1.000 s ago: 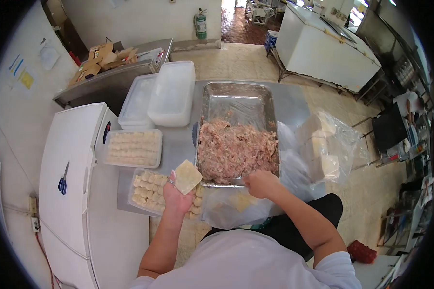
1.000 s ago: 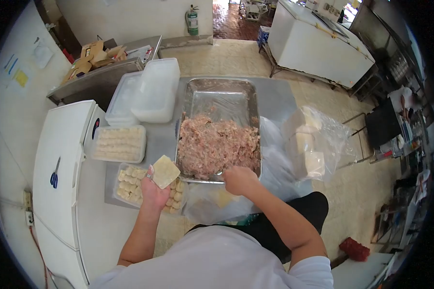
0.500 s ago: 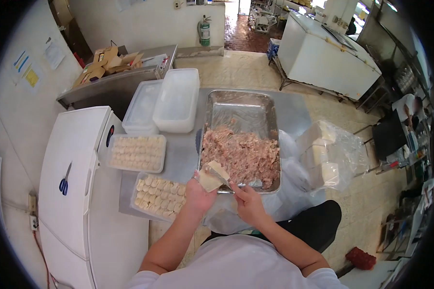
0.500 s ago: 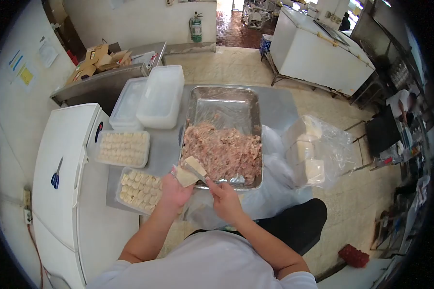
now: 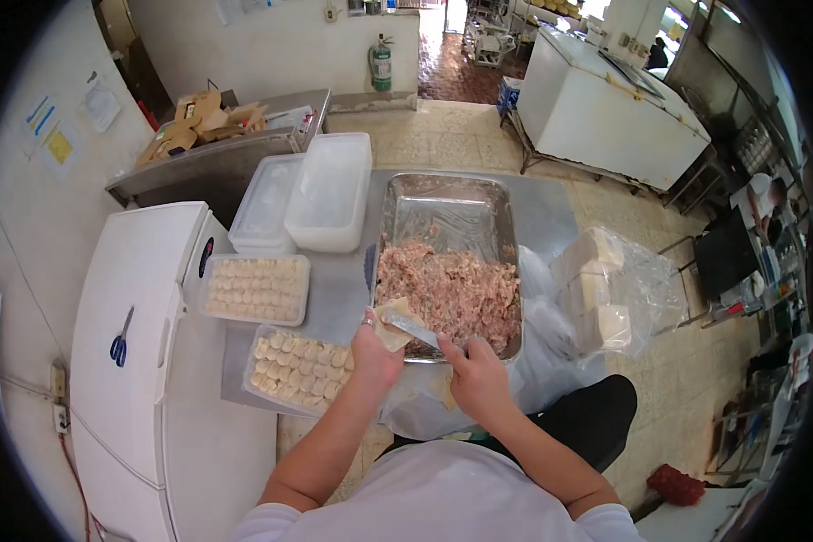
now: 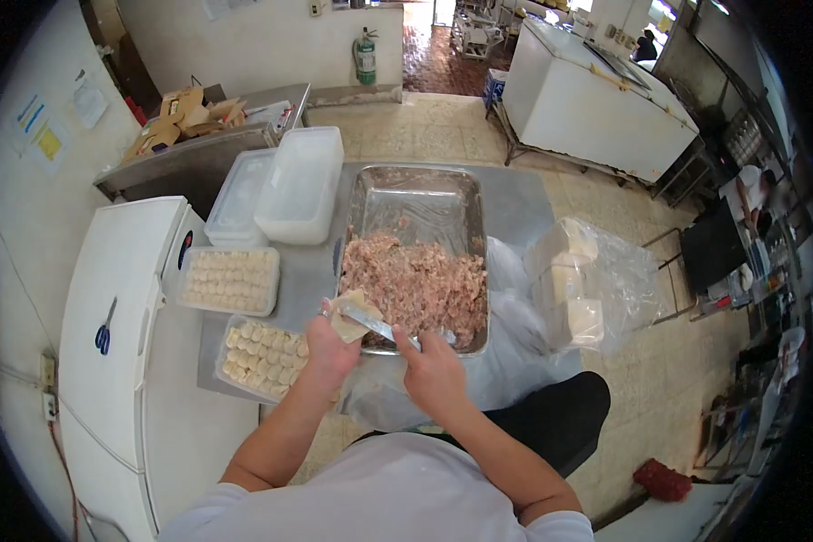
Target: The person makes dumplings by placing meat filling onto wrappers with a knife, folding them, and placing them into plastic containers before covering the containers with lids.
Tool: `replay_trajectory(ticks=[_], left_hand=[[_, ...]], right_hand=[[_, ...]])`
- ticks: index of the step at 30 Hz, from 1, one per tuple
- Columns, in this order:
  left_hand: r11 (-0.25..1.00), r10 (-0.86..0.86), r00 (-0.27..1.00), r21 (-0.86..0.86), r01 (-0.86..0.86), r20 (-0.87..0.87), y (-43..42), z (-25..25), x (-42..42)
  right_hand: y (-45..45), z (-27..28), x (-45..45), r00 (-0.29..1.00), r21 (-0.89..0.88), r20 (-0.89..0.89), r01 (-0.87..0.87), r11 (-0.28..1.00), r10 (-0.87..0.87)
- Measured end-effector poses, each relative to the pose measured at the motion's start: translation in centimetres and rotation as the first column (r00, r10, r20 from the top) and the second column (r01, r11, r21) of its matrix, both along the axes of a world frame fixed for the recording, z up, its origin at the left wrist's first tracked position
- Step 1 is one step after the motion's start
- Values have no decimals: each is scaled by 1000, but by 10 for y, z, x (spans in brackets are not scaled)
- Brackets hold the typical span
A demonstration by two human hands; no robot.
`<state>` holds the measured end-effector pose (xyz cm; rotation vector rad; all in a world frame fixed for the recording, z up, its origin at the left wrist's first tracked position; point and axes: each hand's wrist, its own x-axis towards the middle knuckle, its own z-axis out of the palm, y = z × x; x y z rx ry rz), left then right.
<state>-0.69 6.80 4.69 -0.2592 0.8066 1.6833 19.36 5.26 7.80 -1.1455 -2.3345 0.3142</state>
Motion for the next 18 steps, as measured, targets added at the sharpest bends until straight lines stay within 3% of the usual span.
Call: replay_trajectory(ticks=[5,8,11,14,16,18], left_hand=[[999,33,999,44,-32,-16,0,-9,-13],[999,-39,998,28,40,-39,-4,-4,-13],[994,-97,995,-53,96,-21,-3,22,1],[995,-83,996,-65,82,-15,-1,24,3],[998,-60,998,16,61,-35,-1,-1,-6],[997,-73,997,25,73,-15,-2,-9,-10]], right_hand=[[0,-3,21,999,-28,46,-9,1000,10],[-2,8,20,981,-370,-192,-79,926,7],[5,-10,16,934,-858,-299,-175,483,-194],[3,-6,25,940,-870,-287,-175,461,-186],[-5,9,30,984,-653,-166,-58,755,-69],[-12,23,30,996,-424,-87,-8,906,-32]])
